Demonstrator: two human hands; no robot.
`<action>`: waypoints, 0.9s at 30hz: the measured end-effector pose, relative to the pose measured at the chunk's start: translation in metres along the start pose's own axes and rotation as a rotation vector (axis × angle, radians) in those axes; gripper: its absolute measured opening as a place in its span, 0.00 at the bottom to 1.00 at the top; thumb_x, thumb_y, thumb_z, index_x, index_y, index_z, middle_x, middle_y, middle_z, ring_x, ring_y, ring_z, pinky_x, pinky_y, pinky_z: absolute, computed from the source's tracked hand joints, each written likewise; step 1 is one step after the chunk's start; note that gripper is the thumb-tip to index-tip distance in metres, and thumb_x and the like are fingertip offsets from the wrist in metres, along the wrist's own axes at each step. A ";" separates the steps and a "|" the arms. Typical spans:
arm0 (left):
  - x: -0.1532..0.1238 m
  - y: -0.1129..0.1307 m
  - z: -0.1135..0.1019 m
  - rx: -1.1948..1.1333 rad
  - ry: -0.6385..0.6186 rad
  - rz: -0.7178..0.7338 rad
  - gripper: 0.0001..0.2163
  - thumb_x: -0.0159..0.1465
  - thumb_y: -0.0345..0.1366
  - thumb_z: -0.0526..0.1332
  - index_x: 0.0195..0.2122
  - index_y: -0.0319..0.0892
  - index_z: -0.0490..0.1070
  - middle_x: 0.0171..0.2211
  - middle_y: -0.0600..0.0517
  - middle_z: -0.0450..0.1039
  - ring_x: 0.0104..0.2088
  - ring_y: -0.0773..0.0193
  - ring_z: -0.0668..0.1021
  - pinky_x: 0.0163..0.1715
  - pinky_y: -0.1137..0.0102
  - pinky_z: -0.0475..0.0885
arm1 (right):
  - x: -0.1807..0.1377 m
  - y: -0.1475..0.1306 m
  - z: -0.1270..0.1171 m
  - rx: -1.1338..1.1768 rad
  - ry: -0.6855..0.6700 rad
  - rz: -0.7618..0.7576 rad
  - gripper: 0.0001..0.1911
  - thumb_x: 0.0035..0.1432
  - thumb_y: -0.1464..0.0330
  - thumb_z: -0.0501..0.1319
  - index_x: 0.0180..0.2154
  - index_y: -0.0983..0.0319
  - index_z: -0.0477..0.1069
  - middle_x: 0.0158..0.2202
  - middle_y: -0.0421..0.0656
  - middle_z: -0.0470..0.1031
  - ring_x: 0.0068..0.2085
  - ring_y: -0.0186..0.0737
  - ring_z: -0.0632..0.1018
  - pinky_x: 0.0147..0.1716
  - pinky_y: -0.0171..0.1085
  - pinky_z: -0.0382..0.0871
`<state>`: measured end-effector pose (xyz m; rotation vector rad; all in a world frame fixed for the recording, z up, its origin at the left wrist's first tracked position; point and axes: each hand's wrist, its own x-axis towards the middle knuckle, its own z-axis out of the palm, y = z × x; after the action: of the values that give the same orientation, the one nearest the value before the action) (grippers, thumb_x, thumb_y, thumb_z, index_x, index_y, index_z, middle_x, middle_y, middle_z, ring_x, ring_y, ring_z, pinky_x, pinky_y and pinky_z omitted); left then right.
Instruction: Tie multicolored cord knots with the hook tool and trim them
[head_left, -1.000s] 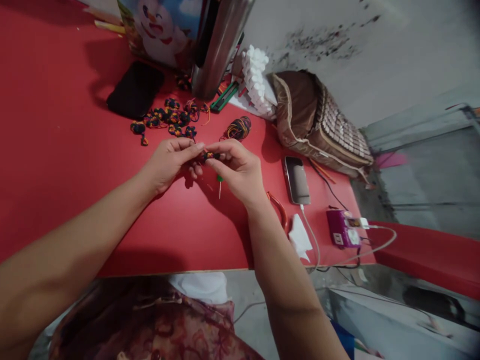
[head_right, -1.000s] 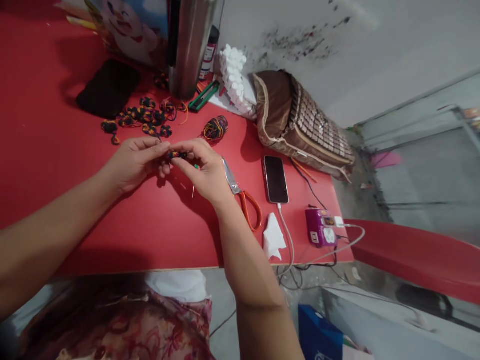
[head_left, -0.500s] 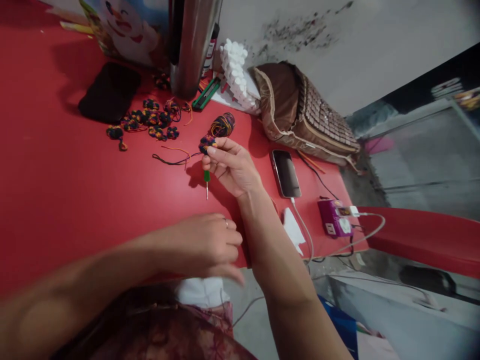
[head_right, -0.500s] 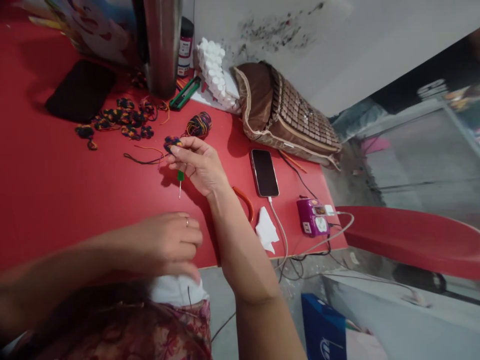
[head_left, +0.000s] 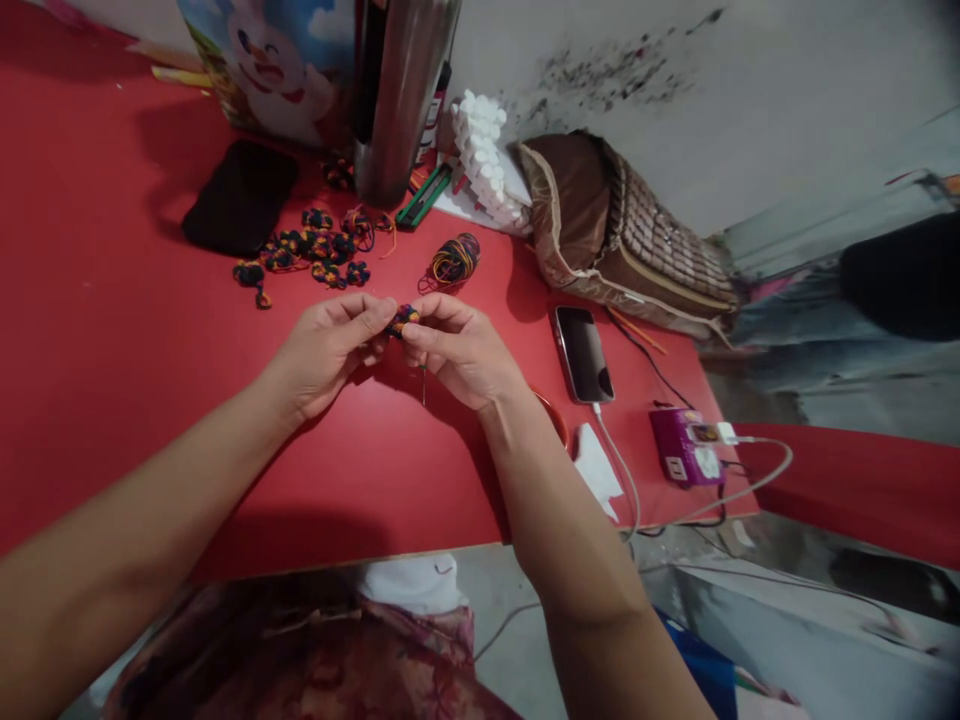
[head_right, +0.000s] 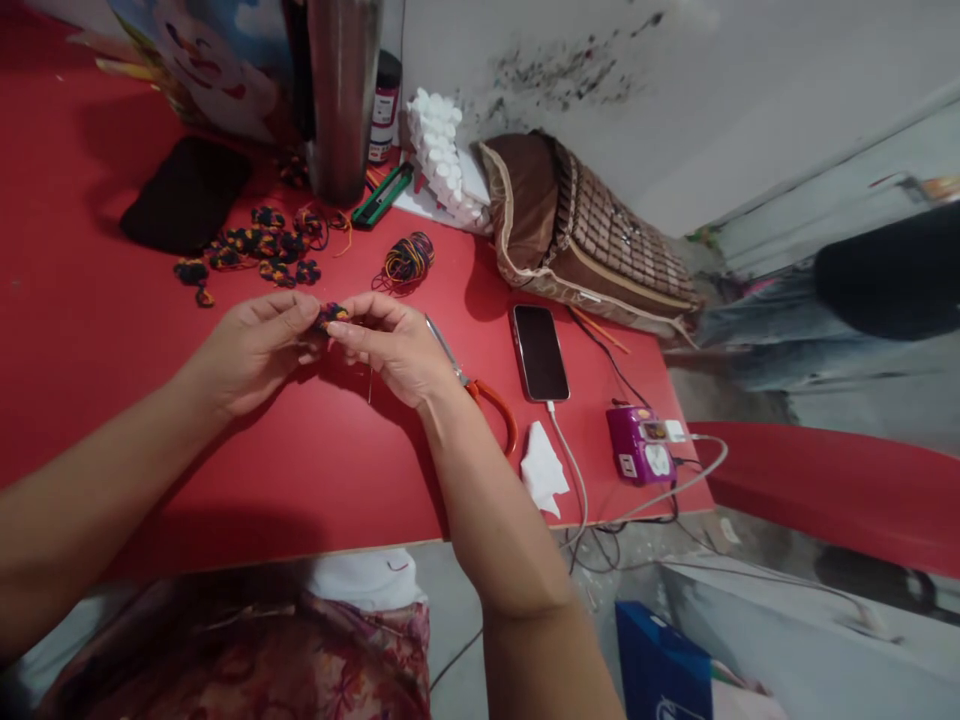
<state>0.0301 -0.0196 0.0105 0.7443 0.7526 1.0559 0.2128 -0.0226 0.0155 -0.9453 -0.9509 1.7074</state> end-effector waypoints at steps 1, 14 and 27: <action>0.000 0.000 0.000 -0.009 -0.020 -0.034 0.18 0.57 0.42 0.87 0.27 0.39 0.81 0.24 0.52 0.74 0.24 0.69 0.73 0.23 0.75 0.66 | 0.000 0.000 -0.001 -0.016 -0.004 -0.005 0.26 0.43 0.59 0.92 0.34 0.60 0.81 0.29 0.32 0.81 0.26 0.27 0.76 0.28 0.31 0.73; 0.001 -0.004 -0.004 -0.019 -0.064 -0.096 0.26 0.48 0.51 0.92 0.28 0.37 0.84 0.23 0.53 0.72 0.23 0.71 0.71 0.24 0.76 0.70 | -0.002 -0.009 -0.006 -0.007 -0.097 0.108 0.28 0.46 0.56 0.91 0.34 0.61 0.79 0.24 0.30 0.73 0.24 0.24 0.68 0.25 0.29 0.65; 0.002 -0.001 -0.009 -0.021 -0.063 -0.078 0.14 0.50 0.31 0.88 0.32 0.36 0.87 0.31 0.50 0.82 0.29 0.69 0.79 0.32 0.74 0.76 | 0.000 -0.002 -0.008 0.231 -0.230 0.265 0.27 0.52 0.59 0.90 0.32 0.61 0.74 0.22 0.25 0.56 0.23 0.22 0.52 0.20 0.25 0.51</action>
<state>0.0235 -0.0168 0.0042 0.7213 0.7098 0.9639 0.2206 -0.0209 0.0146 -0.7584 -0.7766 2.1348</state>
